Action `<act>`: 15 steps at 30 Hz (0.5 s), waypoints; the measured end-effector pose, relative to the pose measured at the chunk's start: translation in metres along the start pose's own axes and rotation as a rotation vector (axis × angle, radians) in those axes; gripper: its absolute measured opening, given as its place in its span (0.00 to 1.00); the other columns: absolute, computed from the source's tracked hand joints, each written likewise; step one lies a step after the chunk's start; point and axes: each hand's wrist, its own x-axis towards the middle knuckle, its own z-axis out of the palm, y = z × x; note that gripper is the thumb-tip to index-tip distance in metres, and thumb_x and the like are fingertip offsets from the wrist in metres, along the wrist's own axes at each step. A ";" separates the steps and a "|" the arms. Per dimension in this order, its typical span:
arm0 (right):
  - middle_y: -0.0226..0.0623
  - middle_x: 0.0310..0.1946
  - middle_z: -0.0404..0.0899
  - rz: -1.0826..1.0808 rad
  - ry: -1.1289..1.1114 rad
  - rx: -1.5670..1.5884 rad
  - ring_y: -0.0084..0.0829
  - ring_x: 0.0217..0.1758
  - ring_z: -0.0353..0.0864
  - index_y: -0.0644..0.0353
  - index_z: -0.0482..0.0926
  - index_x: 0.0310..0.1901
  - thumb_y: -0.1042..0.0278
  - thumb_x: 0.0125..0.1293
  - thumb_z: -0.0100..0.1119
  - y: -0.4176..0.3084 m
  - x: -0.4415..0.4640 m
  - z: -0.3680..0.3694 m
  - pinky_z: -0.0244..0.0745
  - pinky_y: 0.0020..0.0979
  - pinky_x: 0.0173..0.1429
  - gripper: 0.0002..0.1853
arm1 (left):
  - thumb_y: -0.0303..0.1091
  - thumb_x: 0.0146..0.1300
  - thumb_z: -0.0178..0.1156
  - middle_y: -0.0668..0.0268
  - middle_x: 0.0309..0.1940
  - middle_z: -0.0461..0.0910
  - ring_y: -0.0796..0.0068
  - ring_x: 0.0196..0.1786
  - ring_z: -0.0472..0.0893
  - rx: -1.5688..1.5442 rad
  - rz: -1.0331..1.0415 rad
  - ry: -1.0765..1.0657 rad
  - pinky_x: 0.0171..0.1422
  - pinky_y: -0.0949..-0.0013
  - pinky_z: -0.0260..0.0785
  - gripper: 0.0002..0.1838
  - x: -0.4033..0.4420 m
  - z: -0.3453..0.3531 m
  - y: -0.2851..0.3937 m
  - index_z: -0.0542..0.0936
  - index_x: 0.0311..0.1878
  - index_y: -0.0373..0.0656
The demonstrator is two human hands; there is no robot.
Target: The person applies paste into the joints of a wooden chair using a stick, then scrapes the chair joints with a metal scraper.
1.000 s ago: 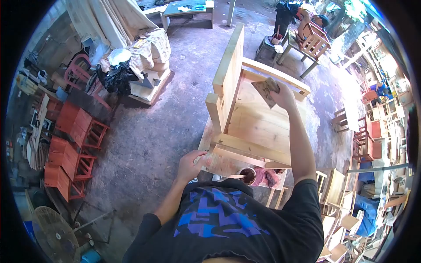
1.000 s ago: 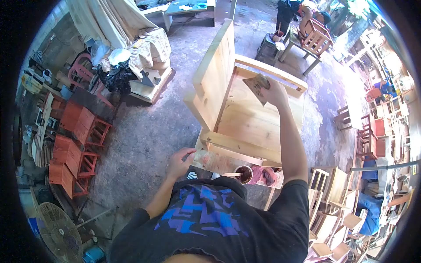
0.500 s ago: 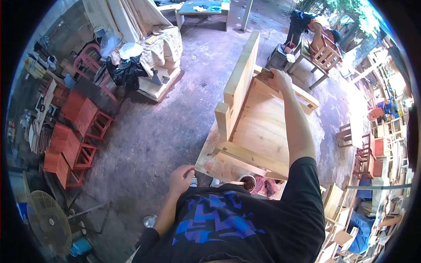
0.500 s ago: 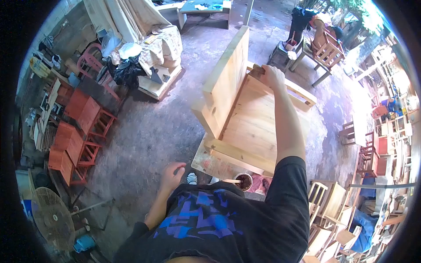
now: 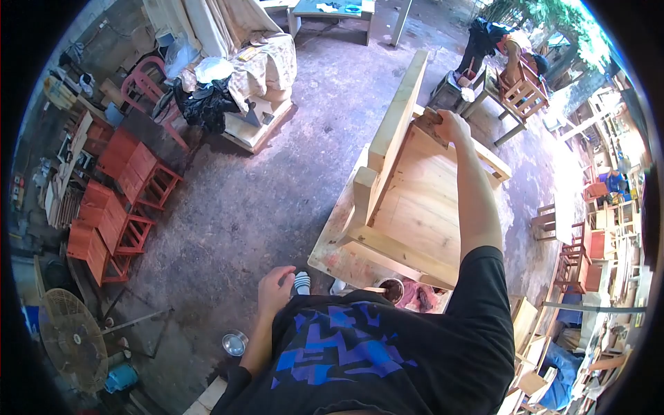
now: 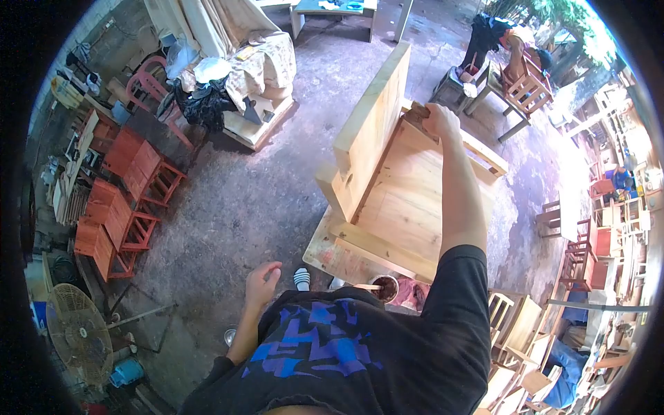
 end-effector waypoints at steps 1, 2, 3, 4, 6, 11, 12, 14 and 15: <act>0.45 0.44 0.85 0.008 -0.015 -0.003 0.48 0.50 0.83 0.45 0.82 0.49 0.61 0.53 0.59 -0.001 0.000 -0.001 0.77 0.45 0.53 0.20 | 0.33 0.61 0.61 0.59 0.44 0.85 0.60 0.47 0.84 0.001 -0.005 -0.003 0.53 0.64 0.74 0.11 0.000 0.000 -0.001 0.85 0.45 0.41; 0.45 0.44 0.85 0.017 -0.030 -0.006 0.48 0.50 0.83 0.45 0.82 0.49 0.61 0.52 0.59 -0.002 0.002 -0.002 0.77 0.45 0.53 0.20 | 0.33 0.61 0.61 0.59 0.44 0.85 0.60 0.47 0.84 0.001 -0.009 -0.007 0.53 0.64 0.74 0.11 0.001 0.000 -0.001 0.85 0.45 0.41; 0.45 0.44 0.85 0.026 -0.044 -0.010 0.48 0.50 0.83 0.45 0.82 0.50 0.62 0.51 0.59 -0.002 0.003 -0.004 0.77 0.45 0.53 0.20 | 0.33 0.61 0.61 0.59 0.44 0.85 0.60 0.47 0.84 0.003 -0.008 -0.009 0.54 0.64 0.74 0.11 0.002 0.000 -0.002 0.85 0.46 0.41; 0.45 0.44 0.85 0.025 -0.048 -0.012 0.48 0.50 0.83 0.45 0.82 0.49 0.62 0.51 0.59 -0.003 0.004 -0.005 0.77 0.44 0.53 0.21 | 0.33 0.61 0.61 0.59 0.44 0.85 0.61 0.48 0.84 0.006 -0.006 -0.010 0.54 0.64 0.74 0.11 0.002 0.000 -0.002 0.85 0.46 0.41; 0.44 0.44 0.85 0.023 -0.055 -0.014 0.48 0.50 0.83 0.45 0.82 0.49 0.63 0.49 0.59 -0.005 0.006 -0.006 0.77 0.44 0.53 0.21 | 0.33 0.62 0.61 0.58 0.44 0.85 0.61 0.48 0.84 0.011 -0.002 -0.013 0.54 0.64 0.74 0.12 0.004 -0.001 -0.002 0.85 0.46 0.40; 0.44 0.42 0.85 -0.017 -0.032 0.049 0.47 0.49 0.83 0.45 0.84 0.46 0.67 0.48 0.56 -0.006 0.014 0.002 0.78 0.43 0.52 0.20 | 0.34 0.63 0.61 0.57 0.43 0.86 0.62 0.48 0.84 0.012 0.009 -0.026 0.55 0.64 0.73 0.12 0.007 0.001 -0.002 0.84 0.46 0.39; 0.43 0.42 0.85 -0.031 -0.025 0.079 0.46 0.49 0.83 0.45 0.84 0.45 0.68 0.49 0.55 -0.008 0.015 0.002 0.78 0.42 0.52 0.19 | 0.34 0.63 0.61 0.57 0.44 0.86 0.62 0.48 0.84 0.004 -0.001 -0.032 0.55 0.64 0.73 0.12 0.008 0.001 0.000 0.84 0.46 0.39; 0.40 0.42 0.86 -0.013 -0.083 0.086 0.45 0.48 0.84 0.46 0.85 0.43 0.69 0.49 0.54 -0.011 0.021 0.000 0.78 0.41 0.52 0.18 | 0.34 0.63 0.61 0.57 0.44 0.86 0.62 0.49 0.84 -0.012 -0.022 -0.042 0.56 0.64 0.73 0.13 0.009 0.000 0.005 0.84 0.47 0.39; 0.39 0.41 0.86 -0.004 -0.114 0.089 0.44 0.48 0.84 0.46 0.85 0.42 0.70 0.49 0.54 -0.014 0.024 -0.002 0.78 0.40 0.52 0.18 | 0.34 0.63 0.61 0.57 0.44 0.85 0.61 0.48 0.84 -0.006 -0.010 -0.034 0.55 0.64 0.73 0.12 0.010 0.001 0.006 0.84 0.46 0.39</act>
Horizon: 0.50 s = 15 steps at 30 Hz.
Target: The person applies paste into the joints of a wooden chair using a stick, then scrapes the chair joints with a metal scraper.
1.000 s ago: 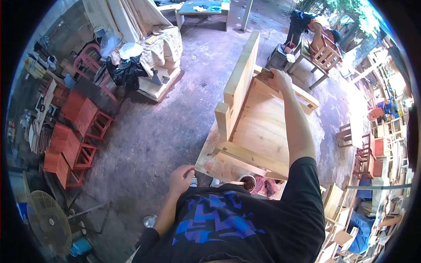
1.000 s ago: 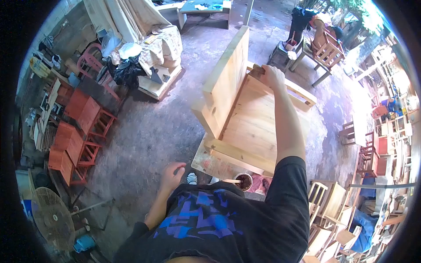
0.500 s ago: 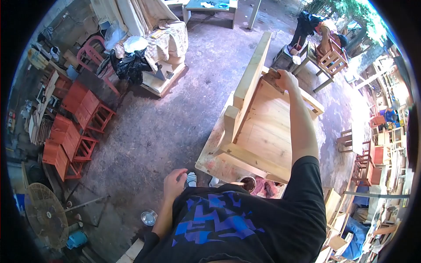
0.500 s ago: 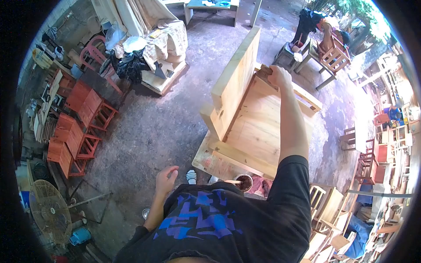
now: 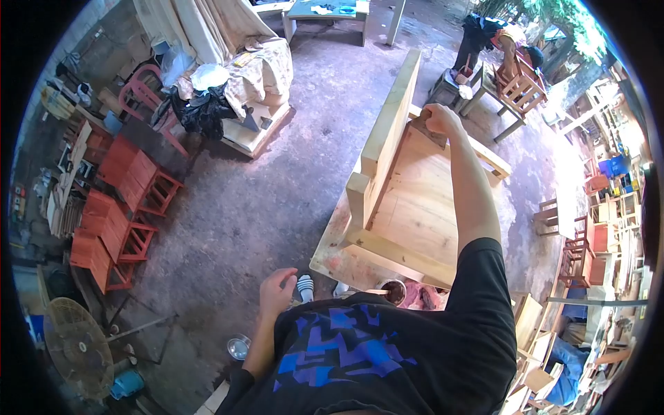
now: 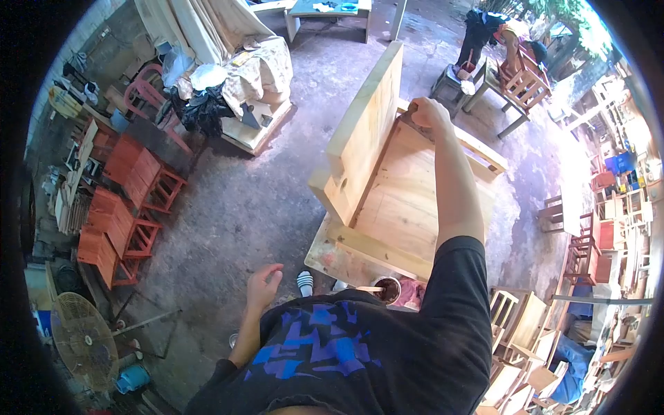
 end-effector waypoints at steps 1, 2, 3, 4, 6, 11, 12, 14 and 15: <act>0.39 0.43 0.86 0.006 -0.046 -0.017 0.43 0.49 0.84 0.45 0.85 0.44 0.68 0.50 0.55 -0.003 0.002 -0.003 0.78 0.40 0.53 0.18 | 0.34 0.62 0.61 0.58 0.43 0.85 0.61 0.48 0.84 0.006 0.011 0.008 0.54 0.65 0.74 0.12 0.001 0.000 0.000 0.84 0.46 0.40; 0.39 0.45 0.86 0.013 -0.091 -0.033 0.43 0.51 0.84 0.43 0.85 0.45 0.67 0.51 0.55 -0.006 0.004 -0.006 0.78 0.40 0.55 0.18 | 0.33 0.62 0.61 0.58 0.43 0.85 0.61 0.47 0.84 0.013 0.022 0.016 0.53 0.65 0.74 0.12 0.001 0.001 0.000 0.84 0.46 0.40; 0.38 0.47 0.85 0.019 -0.137 -0.050 0.42 0.52 0.83 0.42 0.85 0.46 0.66 0.52 0.56 -0.008 0.005 -0.009 0.78 0.39 0.56 0.19 | 0.33 0.62 0.61 0.58 0.43 0.85 0.61 0.47 0.84 0.016 0.019 0.019 0.53 0.65 0.74 0.12 0.001 0.000 0.001 0.84 0.46 0.40; 0.38 0.46 0.86 0.013 -0.116 -0.059 0.42 0.51 0.84 0.42 0.86 0.45 0.66 0.52 0.56 -0.007 0.006 -0.006 0.78 0.39 0.55 0.18 | 0.34 0.62 0.61 0.58 0.43 0.85 0.60 0.48 0.84 0.018 0.016 0.021 0.53 0.64 0.74 0.12 0.001 0.000 0.003 0.84 0.46 0.40; 0.37 0.44 0.86 -0.001 -0.072 -0.079 0.41 0.50 0.84 0.42 0.86 0.42 0.65 0.52 0.56 -0.009 0.007 -0.003 0.78 0.38 0.54 0.16 | 0.34 0.62 0.61 0.58 0.44 0.85 0.60 0.48 0.84 0.033 0.026 0.023 0.53 0.64 0.74 0.12 0.000 0.000 0.002 0.84 0.46 0.41; 0.37 0.39 0.87 -0.049 -0.078 -0.078 0.41 0.45 0.85 0.44 0.87 0.41 0.67 0.50 0.56 -0.015 0.007 -0.004 0.79 0.38 0.51 0.16 | 0.33 0.62 0.61 0.58 0.44 0.85 0.60 0.49 0.84 0.045 0.008 0.012 0.54 0.64 0.74 0.12 -0.004 0.001 0.002 0.84 0.47 0.40; 0.38 0.39 0.87 -0.059 -0.084 -0.075 0.41 0.45 0.86 0.43 0.88 0.41 0.67 0.50 0.57 -0.015 0.008 -0.004 0.79 0.39 0.51 0.16 | 0.33 0.62 0.61 0.58 0.44 0.85 0.60 0.48 0.84 0.047 0.003 0.011 0.54 0.64 0.74 0.12 -0.004 0.001 0.002 0.84 0.47 0.40; 0.38 0.39 0.87 -0.059 -0.065 -0.103 0.42 0.45 0.86 0.43 0.88 0.41 0.66 0.50 0.59 -0.016 0.011 -0.002 0.79 0.39 0.50 0.16 | 0.33 0.62 0.61 0.58 0.44 0.85 0.60 0.48 0.84 0.051 -0.009 0.008 0.54 0.64 0.74 0.12 -0.005 0.001 0.003 0.84 0.47 0.40; 0.39 0.39 0.87 -0.059 -0.056 -0.118 0.42 0.45 0.86 0.43 0.89 0.41 0.65 0.49 0.61 -0.018 0.009 -0.003 0.79 0.39 0.50 0.16 | 0.34 0.62 0.61 0.58 0.44 0.85 0.60 0.48 0.84 0.046 -0.012 0.012 0.54 0.64 0.74 0.12 -0.005 0.001 0.002 0.84 0.47 0.40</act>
